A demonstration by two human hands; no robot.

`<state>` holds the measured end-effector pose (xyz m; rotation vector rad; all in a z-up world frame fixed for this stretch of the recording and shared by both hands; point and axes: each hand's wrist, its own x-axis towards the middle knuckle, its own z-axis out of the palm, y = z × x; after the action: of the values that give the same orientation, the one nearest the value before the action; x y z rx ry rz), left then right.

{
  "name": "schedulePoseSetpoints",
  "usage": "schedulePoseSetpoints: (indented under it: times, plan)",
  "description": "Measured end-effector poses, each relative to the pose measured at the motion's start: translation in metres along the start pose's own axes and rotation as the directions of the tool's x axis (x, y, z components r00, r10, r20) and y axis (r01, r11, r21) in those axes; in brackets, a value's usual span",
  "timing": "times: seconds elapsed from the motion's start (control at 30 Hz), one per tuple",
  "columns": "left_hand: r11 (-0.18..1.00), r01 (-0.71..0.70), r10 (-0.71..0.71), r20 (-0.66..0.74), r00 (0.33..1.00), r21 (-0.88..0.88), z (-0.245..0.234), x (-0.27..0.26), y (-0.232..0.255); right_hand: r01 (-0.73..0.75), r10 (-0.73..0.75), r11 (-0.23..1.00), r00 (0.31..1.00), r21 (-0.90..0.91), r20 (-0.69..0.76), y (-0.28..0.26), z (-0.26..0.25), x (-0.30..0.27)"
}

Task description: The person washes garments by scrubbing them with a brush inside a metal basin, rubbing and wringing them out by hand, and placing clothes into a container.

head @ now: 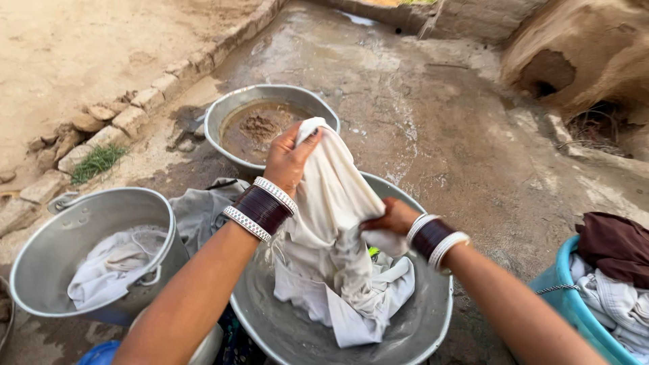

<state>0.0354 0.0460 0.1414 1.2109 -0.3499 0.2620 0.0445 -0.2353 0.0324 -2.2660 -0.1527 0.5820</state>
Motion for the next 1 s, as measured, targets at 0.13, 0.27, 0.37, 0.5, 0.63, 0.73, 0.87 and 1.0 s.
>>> schedulePoseSetpoints:
  times: [0.13, 0.27, 0.37, 0.5, 0.63, 0.73, 0.87, 1.0]
  plan:
    - [0.988, 0.052, -0.084, -0.223, 0.971, -0.147, -0.022, 0.011, 0.005, 0.172, -0.177, 0.977, 0.984, 0.126, 0.034, -0.030, -0.061, -0.005]
    - [0.868, -0.080, -0.103, -0.334, 0.937, -0.490, -0.040, 0.011, 0.014, 0.083, -0.141, 0.767, 0.989, 0.636, 0.041, -0.062, -0.093, -0.019]
    - [0.828, -0.038, -0.174, -0.321, 0.931, -0.560, -0.035, 0.006, 0.025, 0.232, -0.283, 0.547, 0.956, 0.804, -0.083, -0.063, -0.079, 0.000]
    - [0.999, 0.049, -0.051, -0.274, 0.960, -0.011, 0.027, -0.016, 0.011, 0.422, -0.231, 0.261, 0.901, 0.868, -0.368, -0.051, -0.013, 0.039]
    - [0.966, -0.258, 0.256, 0.081, 0.963, 0.023, 0.076, -0.073, 0.014, 0.348, -0.360, -0.214, 0.841, 0.913, -0.404, -0.062, 0.033, 0.042]
    - [0.882, -0.212, 0.243, -0.021, 0.970, 0.422, 0.070, -0.070, 0.005, 0.425, -0.348, -0.202, 0.811, 0.882, -0.471, -0.085, 0.054, 0.013]
    - [0.596, -0.209, 0.370, -0.034, 0.928, 0.775, 0.034, -0.048, -0.019, 0.687, -0.078, 0.188, 0.722, 0.701, -0.687, -0.117, 0.089, -0.022]
    - [0.986, 0.018, 0.010, -0.165, 0.986, 0.167, 0.065, -0.073, -0.017, 0.734, -0.086, 0.412, 0.621, 0.540, -0.779, -0.114, 0.080, -0.024]
